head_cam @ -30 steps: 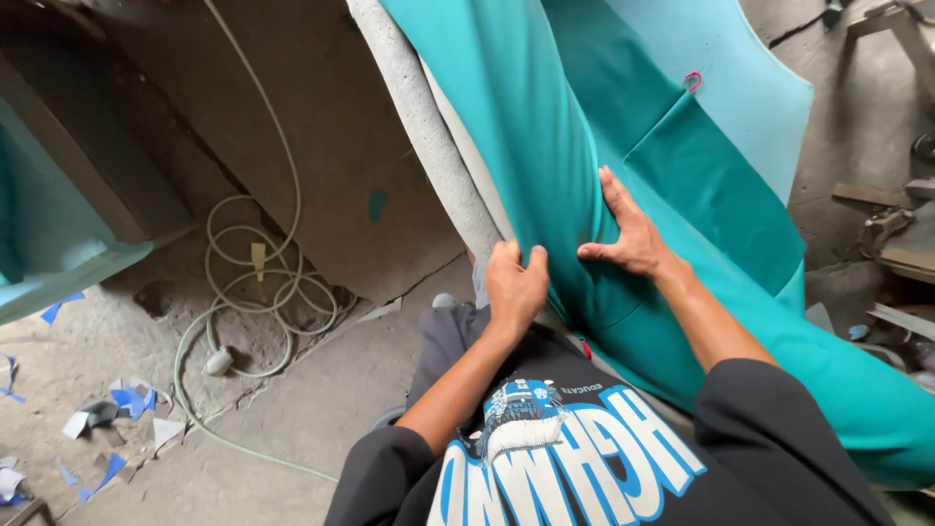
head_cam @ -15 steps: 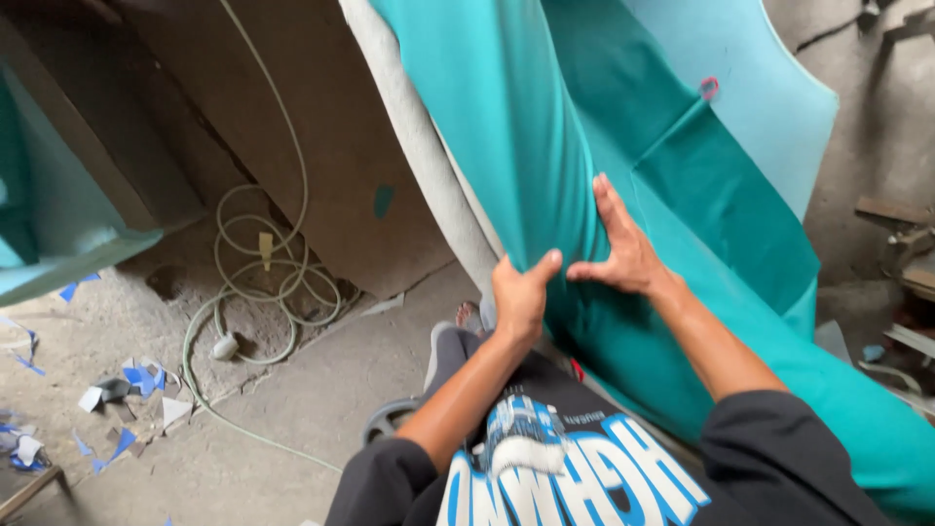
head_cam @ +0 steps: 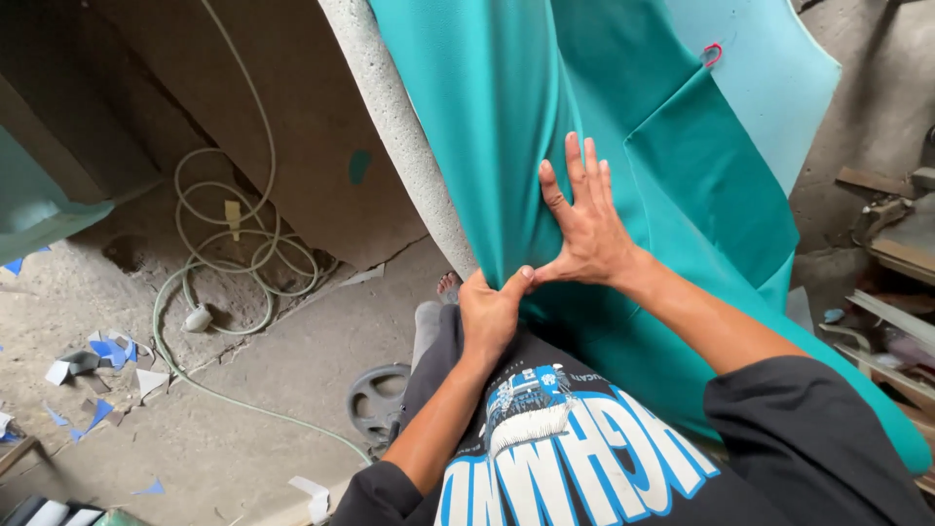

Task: The person stretches a teal fabric cover over a chair frame and secures it using a pneumatic staple gun. They repeatedly pull the fabric taut and apply staples along the edges of the foam base to attach the material.

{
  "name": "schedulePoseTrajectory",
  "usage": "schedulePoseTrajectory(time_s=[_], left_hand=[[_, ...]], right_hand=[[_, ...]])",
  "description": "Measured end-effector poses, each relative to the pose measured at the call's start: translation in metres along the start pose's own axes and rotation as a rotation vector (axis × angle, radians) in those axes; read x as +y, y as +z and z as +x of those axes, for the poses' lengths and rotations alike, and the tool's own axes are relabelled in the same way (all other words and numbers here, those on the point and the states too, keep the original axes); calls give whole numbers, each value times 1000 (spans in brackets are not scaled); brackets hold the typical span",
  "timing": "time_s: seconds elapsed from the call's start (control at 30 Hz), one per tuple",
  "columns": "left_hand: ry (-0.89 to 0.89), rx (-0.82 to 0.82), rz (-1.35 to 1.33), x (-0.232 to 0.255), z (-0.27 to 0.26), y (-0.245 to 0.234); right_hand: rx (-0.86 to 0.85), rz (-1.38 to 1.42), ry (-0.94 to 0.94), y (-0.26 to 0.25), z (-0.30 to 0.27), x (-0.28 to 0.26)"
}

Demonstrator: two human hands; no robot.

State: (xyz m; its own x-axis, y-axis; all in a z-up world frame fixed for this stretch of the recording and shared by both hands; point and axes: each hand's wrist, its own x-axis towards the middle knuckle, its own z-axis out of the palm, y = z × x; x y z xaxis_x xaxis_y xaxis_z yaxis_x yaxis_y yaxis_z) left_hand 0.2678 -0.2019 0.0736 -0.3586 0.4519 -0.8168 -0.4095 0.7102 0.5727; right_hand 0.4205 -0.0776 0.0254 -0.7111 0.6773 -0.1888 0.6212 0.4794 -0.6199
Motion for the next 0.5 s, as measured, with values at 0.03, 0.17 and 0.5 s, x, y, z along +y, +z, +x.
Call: schedulePoseTrajectory(time_s=[0.03, 0.17, 0.5], left_hand=[[-19, 24, 110, 2, -2, -6], [-44, 2, 284, -11, 1, -14], [-45, -72, 266, -11, -18, -17]], right_hand=[[32, -27, -35, 8, -1, -2], [36, -60, -45, 7, -1, -7], [50, -38, -41, 9, -1, -3]])
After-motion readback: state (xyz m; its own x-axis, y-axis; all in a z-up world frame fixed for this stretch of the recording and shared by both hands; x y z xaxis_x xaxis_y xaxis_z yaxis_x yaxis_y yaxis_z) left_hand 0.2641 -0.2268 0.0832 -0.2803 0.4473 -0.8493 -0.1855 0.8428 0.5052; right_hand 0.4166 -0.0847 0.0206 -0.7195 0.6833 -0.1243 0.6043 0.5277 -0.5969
